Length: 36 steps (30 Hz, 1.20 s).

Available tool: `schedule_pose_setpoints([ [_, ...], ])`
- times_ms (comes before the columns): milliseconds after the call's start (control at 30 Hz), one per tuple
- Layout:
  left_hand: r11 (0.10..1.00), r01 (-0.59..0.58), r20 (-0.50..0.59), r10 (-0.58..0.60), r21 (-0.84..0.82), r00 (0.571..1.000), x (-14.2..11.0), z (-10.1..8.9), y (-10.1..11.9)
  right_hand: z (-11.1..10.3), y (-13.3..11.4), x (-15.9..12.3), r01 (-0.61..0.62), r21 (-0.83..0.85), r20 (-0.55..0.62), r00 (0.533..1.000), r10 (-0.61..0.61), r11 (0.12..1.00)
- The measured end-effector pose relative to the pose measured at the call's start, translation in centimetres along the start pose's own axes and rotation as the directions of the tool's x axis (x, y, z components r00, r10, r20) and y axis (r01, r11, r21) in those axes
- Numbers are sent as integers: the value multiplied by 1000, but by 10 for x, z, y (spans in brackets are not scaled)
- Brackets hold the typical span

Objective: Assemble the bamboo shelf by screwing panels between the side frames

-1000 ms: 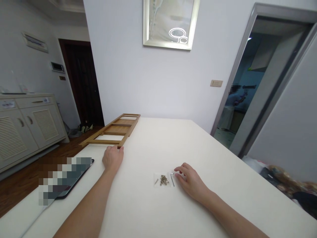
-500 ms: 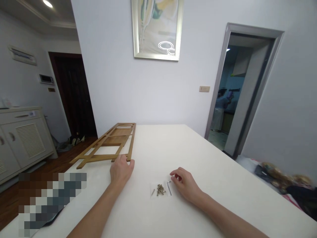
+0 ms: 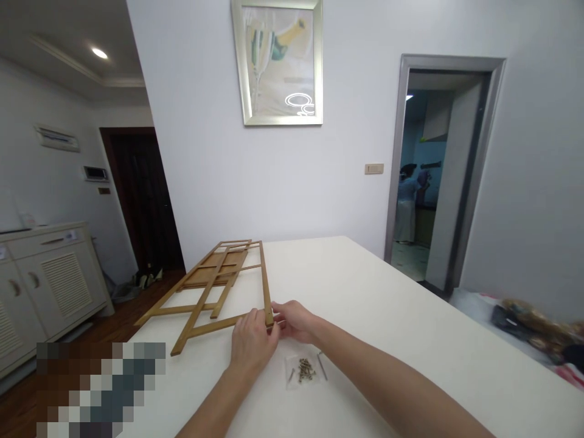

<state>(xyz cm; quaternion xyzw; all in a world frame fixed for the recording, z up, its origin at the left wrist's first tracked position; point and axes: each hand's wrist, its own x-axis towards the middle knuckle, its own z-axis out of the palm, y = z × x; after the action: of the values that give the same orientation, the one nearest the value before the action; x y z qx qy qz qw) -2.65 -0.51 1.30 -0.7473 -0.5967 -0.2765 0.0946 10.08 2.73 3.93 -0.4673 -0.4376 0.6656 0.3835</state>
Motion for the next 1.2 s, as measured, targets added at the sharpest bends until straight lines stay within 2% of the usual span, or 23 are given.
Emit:
schedule_pose_setpoints([
  [100,996,-55,25,57,-70,998,-1,2,-1,13,-1,21,-71,111,25,997,69,991],
  [233,944,-244,7,252,-221,968,1,0,-6,13,-1,39,-81,214,-62,993,96,973],
  [300,925,-303,-99,288,-229,953,4,-5,-13,7,-3,41,-24,262,-104,993,53,965],
  [367,940,-295,-276,241,-172,930,9,-12,-22,0,-6,38,51,305,-134,991,-10,951],
  [467,975,-204,-523,132,-83,842,16,-26,-36,-13,-12,28,151,351,-175,980,-94,924],
  [533,987,-148,-587,88,-55,805,19,-33,-44,-24,-13,20,196,365,-202,971,-128,910],
  [567,991,-121,-590,67,-53,805,21,-35,-46,-30,-13,15,214,368,-215,966,-141,905],
  [667,988,-9,-499,-70,-154,864,23,-31,-51,-51,-11,0,256,360,-257,952,-168,897],
  [733,930,119,-325,-238,-347,915,23,-19,-51,-65,-8,-12,270,343,-281,943,-177,900],
  [767,866,199,-193,-316,-459,929,23,-11,-51,-71,-6,-17,276,331,-292,939,-180,902],
  [833,679,373,117,-391,-632,913,23,5,-49,-81,0,-27,284,300,-310,932,-189,911],
  [867,598,437,247,-376,-672,893,23,13,-48,-85,2,-31,287,281,-318,928,-193,916],
  [900,553,482,316,-373,-680,872,23,19,-47,-88,5,-33,287,262,-324,926,-196,921],
  [967,547,497,332,-376,-674,865,23,28,-46,-92,10,-34,284,221,-336,920,-201,933],
  [1100,605,454,255,-388,-654,885,23,37,-52,-96,14,-25,262,124,-343,917,-206,957],
  [1200,644,438,254,-363,-628,897,22,43,-59,-99,18,-18,213,16,-337,921,-195,977],
])
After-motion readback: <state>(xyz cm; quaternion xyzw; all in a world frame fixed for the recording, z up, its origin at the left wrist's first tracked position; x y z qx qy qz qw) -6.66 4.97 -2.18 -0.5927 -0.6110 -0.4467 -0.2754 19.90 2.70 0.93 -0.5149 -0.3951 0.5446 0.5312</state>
